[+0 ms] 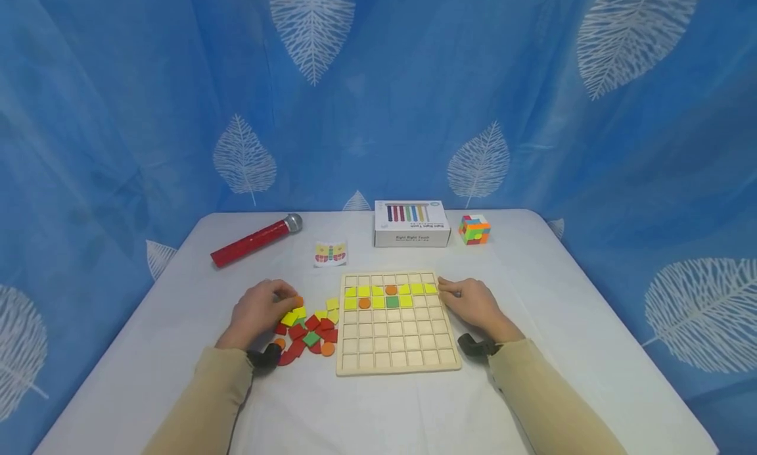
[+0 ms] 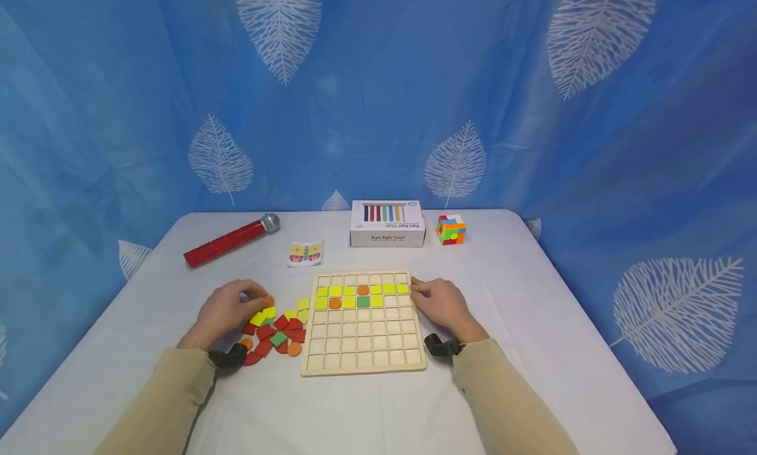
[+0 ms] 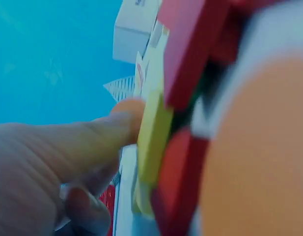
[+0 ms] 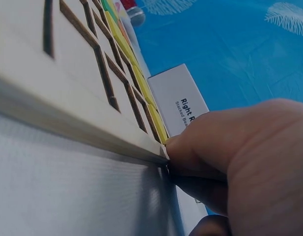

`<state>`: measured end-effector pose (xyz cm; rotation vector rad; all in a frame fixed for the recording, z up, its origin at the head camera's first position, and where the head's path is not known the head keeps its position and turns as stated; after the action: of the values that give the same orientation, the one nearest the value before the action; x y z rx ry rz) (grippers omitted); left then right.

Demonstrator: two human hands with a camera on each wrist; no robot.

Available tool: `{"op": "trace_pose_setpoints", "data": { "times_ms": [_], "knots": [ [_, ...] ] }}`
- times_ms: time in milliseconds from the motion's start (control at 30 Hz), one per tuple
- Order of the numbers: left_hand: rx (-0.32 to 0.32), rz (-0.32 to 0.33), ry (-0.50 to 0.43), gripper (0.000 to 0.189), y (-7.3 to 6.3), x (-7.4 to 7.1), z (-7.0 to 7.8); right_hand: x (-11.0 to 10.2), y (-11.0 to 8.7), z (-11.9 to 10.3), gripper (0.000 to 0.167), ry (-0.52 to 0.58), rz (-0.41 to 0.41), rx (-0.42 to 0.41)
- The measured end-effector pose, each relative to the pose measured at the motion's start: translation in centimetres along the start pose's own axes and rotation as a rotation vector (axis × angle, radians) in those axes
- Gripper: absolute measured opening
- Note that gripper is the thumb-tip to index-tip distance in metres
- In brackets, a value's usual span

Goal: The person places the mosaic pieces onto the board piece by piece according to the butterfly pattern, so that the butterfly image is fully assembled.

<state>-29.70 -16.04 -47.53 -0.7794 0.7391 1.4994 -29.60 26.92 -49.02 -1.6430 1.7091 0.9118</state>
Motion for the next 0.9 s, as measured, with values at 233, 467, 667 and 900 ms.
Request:
{"op": "trace_pose_setpoints", "data": {
  "times_ms": [233, 467, 667, 900],
  "knots": [
    [0.058, 0.013, -0.115, 0.024, -0.7, 0.6, 4.1, 0.1, -0.1, -0.1, 0.040, 0.009, 0.004, -0.022],
    [0.216, -0.066, -0.123, 0.009, -1.4, 4.3, 11.7, -0.2, 0.1, 0.4, 0.040, -0.007, 0.011, -0.030],
    [0.330, -0.140, -0.090, 0.004, -0.7, 8.4, 17.5, -0.5, 0.2, 0.7, 0.039, 0.003, 0.010, -0.044],
    [0.399, -0.157, -0.039, 0.004, -0.6, 12.0, 21.0, -0.3, 0.2, 0.6, 0.038, 0.030, 0.006, -0.068]
  ]
}}
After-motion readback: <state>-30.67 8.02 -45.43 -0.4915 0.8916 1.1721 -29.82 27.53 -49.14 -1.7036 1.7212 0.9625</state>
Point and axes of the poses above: each hand's wrist, its own y-axis towards the middle knuckle, its own x-axis out of the palm, z = x × y, the point moved 6 cm from there along y, towards the middle knuckle, and after that the axes turned 8 degrees about z, right-handed, at the moved point
